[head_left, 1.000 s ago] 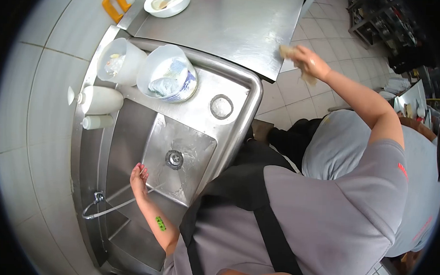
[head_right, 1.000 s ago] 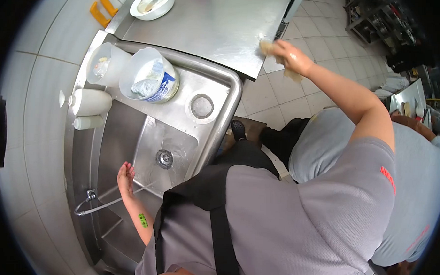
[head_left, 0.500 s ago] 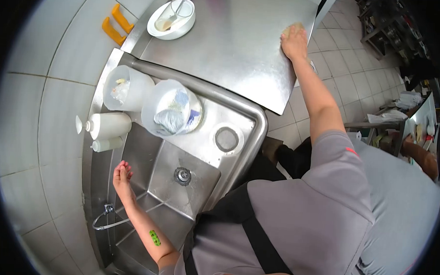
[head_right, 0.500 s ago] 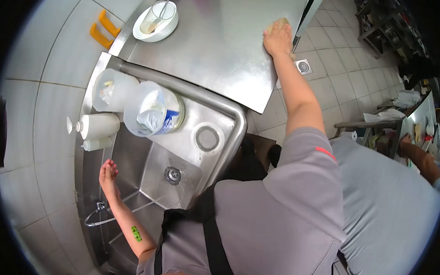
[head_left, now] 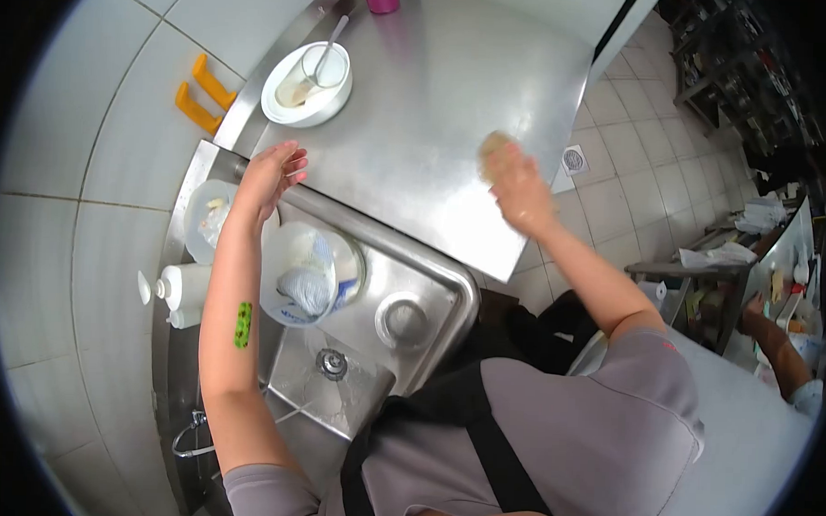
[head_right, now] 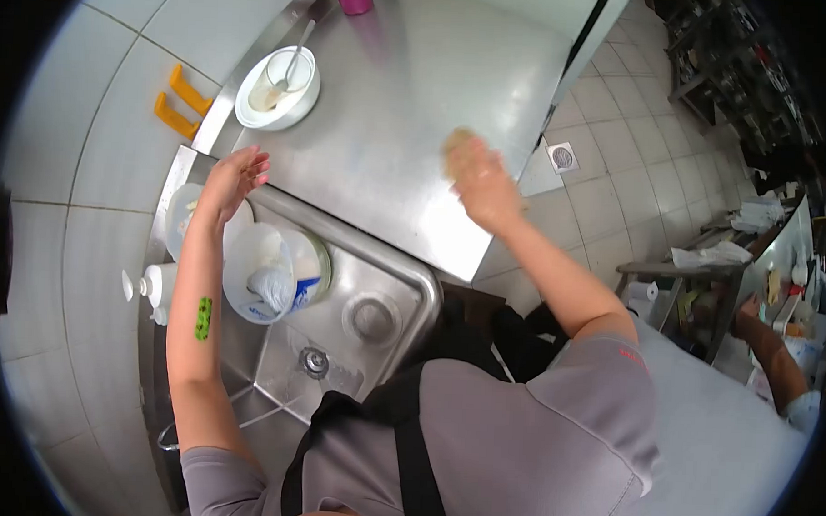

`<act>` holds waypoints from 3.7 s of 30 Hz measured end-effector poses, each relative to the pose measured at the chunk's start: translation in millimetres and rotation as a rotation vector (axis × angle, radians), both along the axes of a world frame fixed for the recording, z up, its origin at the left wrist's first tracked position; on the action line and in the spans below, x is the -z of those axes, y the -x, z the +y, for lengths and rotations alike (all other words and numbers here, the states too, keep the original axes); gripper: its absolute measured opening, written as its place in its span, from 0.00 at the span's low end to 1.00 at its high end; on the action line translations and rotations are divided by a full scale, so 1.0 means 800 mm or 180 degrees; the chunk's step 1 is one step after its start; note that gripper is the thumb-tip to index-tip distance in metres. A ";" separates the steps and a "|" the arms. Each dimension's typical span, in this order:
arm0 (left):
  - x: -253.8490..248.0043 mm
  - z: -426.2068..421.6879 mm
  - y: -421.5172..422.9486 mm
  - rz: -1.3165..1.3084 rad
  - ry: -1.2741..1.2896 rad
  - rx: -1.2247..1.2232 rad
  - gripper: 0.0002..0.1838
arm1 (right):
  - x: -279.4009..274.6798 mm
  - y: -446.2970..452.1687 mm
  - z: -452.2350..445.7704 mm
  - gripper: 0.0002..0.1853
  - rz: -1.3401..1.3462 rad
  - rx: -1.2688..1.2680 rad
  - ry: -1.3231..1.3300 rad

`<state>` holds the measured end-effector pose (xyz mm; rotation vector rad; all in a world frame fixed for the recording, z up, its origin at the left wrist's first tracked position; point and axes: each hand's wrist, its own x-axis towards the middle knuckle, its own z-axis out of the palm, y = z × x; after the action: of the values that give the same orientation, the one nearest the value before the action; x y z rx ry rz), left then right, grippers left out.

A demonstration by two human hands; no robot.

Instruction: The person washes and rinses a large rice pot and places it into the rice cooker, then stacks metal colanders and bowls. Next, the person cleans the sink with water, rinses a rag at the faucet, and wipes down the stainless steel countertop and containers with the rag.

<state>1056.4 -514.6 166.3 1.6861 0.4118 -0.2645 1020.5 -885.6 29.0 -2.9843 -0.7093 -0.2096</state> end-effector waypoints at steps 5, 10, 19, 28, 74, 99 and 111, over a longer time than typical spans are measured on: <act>0.020 0.006 -0.080 0.0718 0.0660 -0.0776 0.32 | 0.060 -0.235 -0.136 0.28 -0.0871 0.1433 0.0447; 0.073 0.030 -0.123 0.0976 0.1108 -0.1316 0.27 | 0.058 -0.377 -0.159 0.30 -0.0446 0.2450 -0.0151; 0.098 0.035 -0.151 0.0657 0.1837 -0.0978 0.24 | 0.090 -0.444 -0.042 0.27 -0.0887 0.1085 0.0005; 0.090 0.039 -0.109 0.0858 0.1727 -0.1028 0.23 | -0.023 -0.467 0.259 0.17 -0.0341 -0.0954 -0.3343; 0.008 0.057 -0.063 0.0431 0.1667 -0.1168 0.24 | -0.004 -0.068 0.106 0.18 0.2656 -0.3469 -0.1668; 0.102 0.020 -0.120 0.0795 0.1892 -0.1503 0.25 | 0.028 -0.227 0.061 0.23 -0.0414 -0.0515 -0.0591; 0.020 0.012 -0.061 0.0450 -0.0324 -0.0621 0.34 | -0.019 0.049 0.051 0.24 0.0792 -0.2363 -0.0783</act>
<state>1105.1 -504.8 150.2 1.7178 0.7009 -0.2223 981.7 -845.0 44.5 -2.2668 -1.5362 0.1101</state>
